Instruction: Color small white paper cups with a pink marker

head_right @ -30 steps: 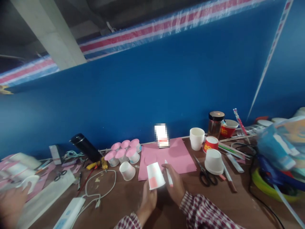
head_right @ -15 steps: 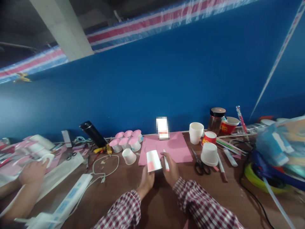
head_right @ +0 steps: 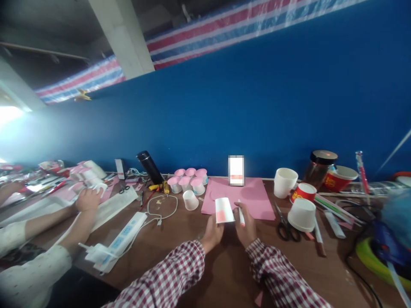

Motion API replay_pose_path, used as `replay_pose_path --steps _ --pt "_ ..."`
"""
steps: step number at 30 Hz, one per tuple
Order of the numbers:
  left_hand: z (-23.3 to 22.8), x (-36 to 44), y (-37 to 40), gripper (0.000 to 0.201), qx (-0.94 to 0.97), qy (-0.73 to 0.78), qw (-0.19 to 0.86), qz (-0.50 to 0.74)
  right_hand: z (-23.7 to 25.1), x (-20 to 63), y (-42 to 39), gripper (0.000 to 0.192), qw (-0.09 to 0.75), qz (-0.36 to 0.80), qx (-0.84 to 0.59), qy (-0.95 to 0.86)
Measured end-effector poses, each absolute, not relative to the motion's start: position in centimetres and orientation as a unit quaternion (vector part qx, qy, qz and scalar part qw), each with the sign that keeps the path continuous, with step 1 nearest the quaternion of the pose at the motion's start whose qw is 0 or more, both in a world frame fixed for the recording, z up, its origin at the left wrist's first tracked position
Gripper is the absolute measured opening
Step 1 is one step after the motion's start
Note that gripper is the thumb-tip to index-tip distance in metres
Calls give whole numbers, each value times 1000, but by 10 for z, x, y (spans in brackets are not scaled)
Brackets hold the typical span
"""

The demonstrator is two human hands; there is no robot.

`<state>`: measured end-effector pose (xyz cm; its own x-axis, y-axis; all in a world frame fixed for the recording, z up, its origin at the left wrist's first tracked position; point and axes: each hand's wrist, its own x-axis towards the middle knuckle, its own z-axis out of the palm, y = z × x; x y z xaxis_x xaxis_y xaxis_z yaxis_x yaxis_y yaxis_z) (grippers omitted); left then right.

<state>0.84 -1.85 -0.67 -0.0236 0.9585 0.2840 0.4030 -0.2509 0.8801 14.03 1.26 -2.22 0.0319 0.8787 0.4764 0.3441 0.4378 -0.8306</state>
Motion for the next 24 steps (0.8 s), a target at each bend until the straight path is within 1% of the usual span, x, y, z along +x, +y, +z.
replay_pose_path --steps 5,9,13,17,24 --pt "-10 8 -18 37 635 544 286 468 -22 139 13 34 544 266 -468 -644" --pt "-14 8 -18 33 634 544 285 470 -23 139 12 35 540 287 -471 -636" --pt "-15 8 -19 29 627 546 291 474 -23 139 10 34 535 306 -472 -630" --pt "-16 6 -21 30 624 540 308 473 -22 139 8 33 533 301 -474 -633" --pt "-14 11 -22 27 605 540 313 494 -20 138 3 32 524 344 -469 -622"
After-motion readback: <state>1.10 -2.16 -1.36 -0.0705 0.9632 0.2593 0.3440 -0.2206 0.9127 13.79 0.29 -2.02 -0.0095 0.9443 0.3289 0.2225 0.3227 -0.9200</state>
